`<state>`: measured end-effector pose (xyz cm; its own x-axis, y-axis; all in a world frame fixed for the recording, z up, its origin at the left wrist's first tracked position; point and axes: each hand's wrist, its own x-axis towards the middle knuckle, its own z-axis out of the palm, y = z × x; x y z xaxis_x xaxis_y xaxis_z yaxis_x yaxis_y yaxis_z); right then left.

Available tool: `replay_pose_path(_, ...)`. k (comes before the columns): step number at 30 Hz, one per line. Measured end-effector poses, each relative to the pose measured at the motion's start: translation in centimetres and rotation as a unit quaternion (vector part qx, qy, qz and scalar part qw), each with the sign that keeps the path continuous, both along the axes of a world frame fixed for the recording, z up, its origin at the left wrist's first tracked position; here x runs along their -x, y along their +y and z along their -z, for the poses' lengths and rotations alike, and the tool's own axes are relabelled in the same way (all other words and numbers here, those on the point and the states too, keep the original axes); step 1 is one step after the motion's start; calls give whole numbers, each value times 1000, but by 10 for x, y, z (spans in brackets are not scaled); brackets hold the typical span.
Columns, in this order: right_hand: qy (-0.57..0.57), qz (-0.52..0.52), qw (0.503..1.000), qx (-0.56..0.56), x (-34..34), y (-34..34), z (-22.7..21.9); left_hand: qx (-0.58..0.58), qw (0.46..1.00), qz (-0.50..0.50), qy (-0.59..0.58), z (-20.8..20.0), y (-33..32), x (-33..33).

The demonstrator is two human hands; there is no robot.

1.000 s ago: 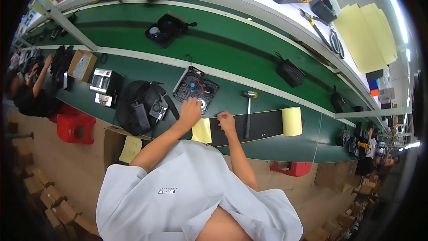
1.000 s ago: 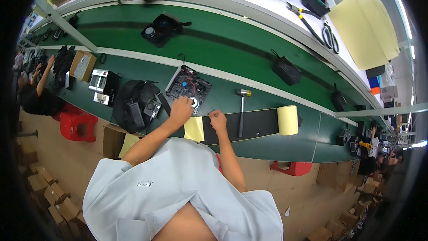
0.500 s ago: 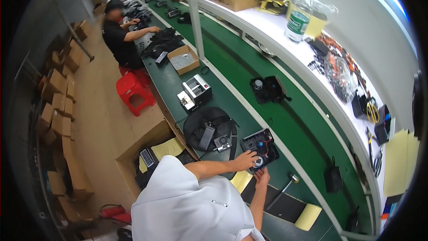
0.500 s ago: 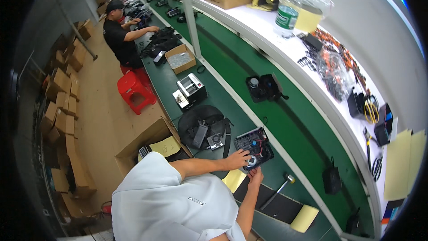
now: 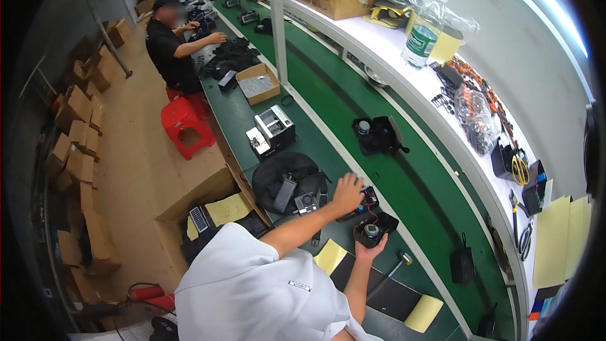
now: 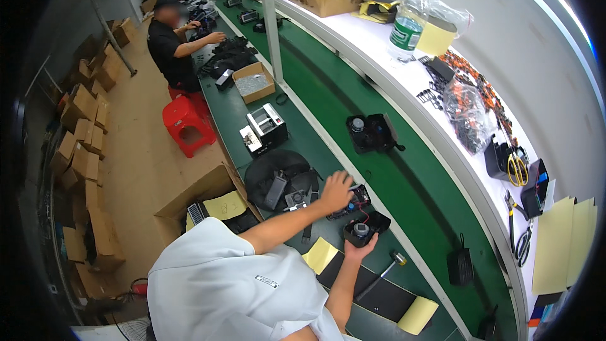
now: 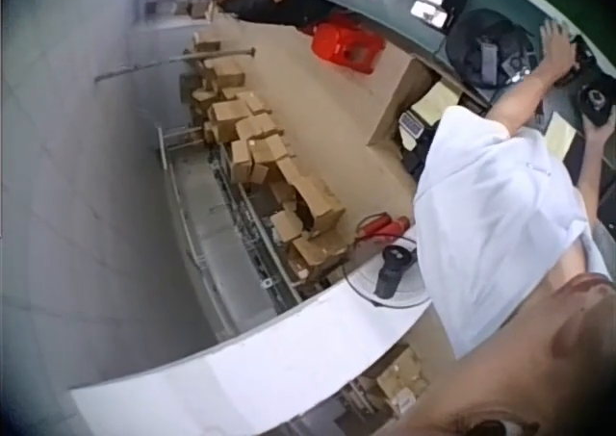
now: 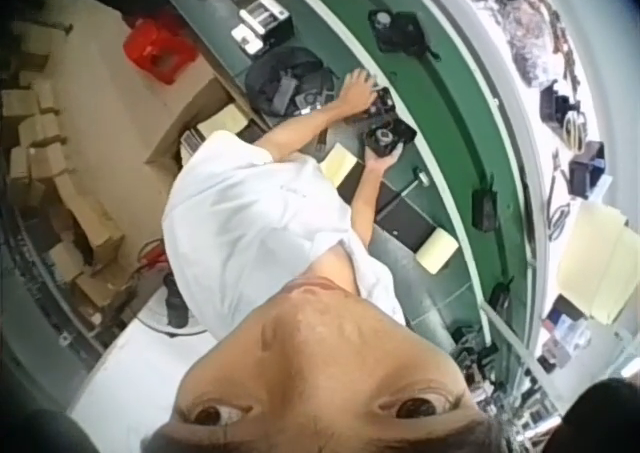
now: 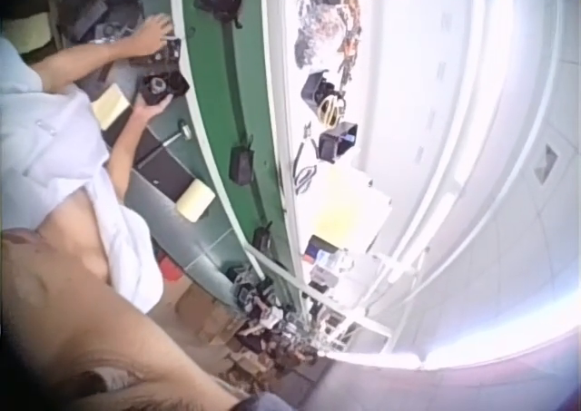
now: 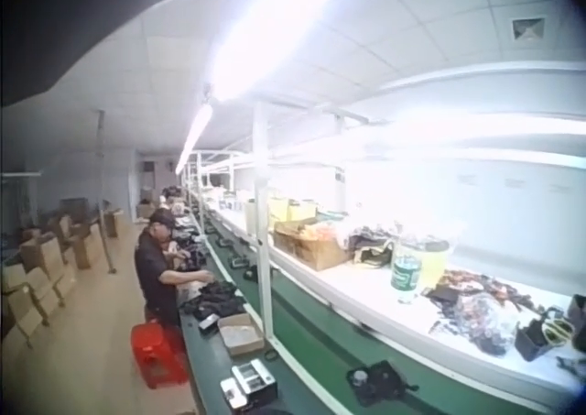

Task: The recorder is seen assembling speaker components by applying foam insulation strips and using a rubber mallet to secure parts at an industrial workbench.

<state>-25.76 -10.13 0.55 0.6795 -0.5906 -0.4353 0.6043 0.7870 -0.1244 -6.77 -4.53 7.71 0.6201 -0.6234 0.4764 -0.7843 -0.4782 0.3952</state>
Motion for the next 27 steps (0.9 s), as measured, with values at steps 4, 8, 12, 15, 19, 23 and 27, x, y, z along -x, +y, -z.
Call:
replay_pose_path(4,22,17,999,42,-2,-15,-4,-254,906,42,337,35,5,-32)
replay_pose_path(8,94,29,990,99,-1,-13,-38,-237,901,96,350,57,17,-14)
replay_pose_path(12,153,-19,978,138,7,-17,-28,-79,956,19,283,41,18,23)
replay_pose_path(15,190,-10,966,174,-7,-1,-58,-35,982,164,82,21,16,27)
replay_pose_path(19,180,-41,974,128,2,4,-53,-88,956,281,8,33,3,34)
replay_pose_path(23,224,-30,964,139,-2,-3,-56,-83,954,285,38,46,-3,28)
replay_pose_path(27,293,-20,933,210,-4,-19,-65,-18,959,277,47,54,-5,26)
